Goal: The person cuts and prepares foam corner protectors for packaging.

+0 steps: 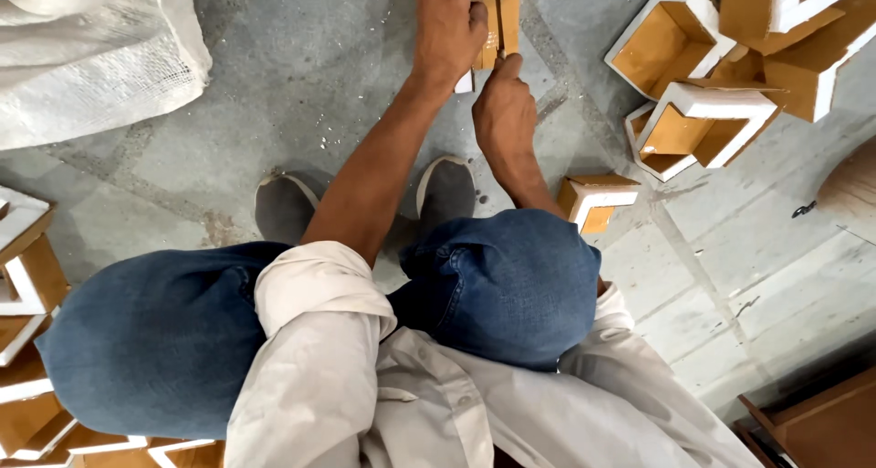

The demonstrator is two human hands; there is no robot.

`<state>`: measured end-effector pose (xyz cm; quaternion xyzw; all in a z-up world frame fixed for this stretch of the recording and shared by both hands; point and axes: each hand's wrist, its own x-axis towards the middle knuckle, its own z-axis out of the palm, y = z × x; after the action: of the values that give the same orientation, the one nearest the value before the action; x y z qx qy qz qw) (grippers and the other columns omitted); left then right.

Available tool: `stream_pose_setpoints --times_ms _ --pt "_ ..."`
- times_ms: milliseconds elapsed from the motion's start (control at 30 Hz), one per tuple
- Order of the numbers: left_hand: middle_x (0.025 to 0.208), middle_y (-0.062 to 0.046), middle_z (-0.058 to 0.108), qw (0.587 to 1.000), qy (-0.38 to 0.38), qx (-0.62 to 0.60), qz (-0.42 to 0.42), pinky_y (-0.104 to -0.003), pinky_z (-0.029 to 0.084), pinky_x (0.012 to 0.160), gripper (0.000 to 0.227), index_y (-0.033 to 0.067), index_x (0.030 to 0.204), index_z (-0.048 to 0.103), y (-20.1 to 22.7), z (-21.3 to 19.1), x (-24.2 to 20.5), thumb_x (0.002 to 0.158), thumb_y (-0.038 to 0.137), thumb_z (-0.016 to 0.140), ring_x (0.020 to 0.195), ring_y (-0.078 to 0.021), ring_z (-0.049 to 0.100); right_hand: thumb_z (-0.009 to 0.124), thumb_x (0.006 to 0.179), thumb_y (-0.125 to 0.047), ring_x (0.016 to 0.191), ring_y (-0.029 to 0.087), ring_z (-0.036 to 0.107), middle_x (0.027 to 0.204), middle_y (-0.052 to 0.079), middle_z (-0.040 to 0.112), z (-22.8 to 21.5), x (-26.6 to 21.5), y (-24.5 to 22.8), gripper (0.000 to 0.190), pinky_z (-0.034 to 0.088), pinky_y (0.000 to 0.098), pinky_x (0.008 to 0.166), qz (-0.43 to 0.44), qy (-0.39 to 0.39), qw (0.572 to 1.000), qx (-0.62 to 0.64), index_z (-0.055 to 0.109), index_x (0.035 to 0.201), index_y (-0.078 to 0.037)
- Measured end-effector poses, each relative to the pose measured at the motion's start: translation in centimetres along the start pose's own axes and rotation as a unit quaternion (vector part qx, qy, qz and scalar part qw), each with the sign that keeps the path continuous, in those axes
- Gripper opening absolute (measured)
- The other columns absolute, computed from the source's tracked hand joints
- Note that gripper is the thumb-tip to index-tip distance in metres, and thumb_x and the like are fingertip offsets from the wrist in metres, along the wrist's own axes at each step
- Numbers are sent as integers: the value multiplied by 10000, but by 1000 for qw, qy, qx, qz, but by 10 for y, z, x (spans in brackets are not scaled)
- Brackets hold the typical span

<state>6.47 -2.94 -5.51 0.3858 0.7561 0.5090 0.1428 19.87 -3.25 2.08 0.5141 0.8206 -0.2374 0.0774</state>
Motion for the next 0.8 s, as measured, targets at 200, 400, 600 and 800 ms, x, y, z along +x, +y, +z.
stream_pose_setpoints --times_ms 200,400,600,800 --pt "1081 -230 566 999 -37 16 -5 -545 414 923 370 -9 1131 577 -24 17 -7 785 -13 706 1038 -455 523 524 986 -28 742 562 658 785 372 654 2 13 0 248 541 605 643 -1 -9 1000 0 374 1151 81" --pt "1127 -231 555 996 -83 -27 -24 -523 431 932 370 -10 1171 571 -15 -1 -6 830 -1 714 1062 -439 538 558 1015 -115 770 544 667 816 349 672 11 43 8 371 541 593 628 -53 -18 996 63 359 1225 118" --pt "1214 -198 549 996 -57 -71 -23 -502 450 996 443 15 1287 557 5 -17 -1 859 -33 658 1152 -419 529 571 1051 -166 819 534 668 881 313 696 23 65 10 352 541 582 650 -65 -14 990 123 404 1256 67" --pt "1139 -185 603 997 -68 -14 -18 -530 429 963 271 31 1154 602 -29 11 -23 904 35 707 1088 -420 544 565 1042 -155 897 510 688 958 257 744 25 80 16 235 567 568 709 -112 -29 982 148 523 1241 -38"
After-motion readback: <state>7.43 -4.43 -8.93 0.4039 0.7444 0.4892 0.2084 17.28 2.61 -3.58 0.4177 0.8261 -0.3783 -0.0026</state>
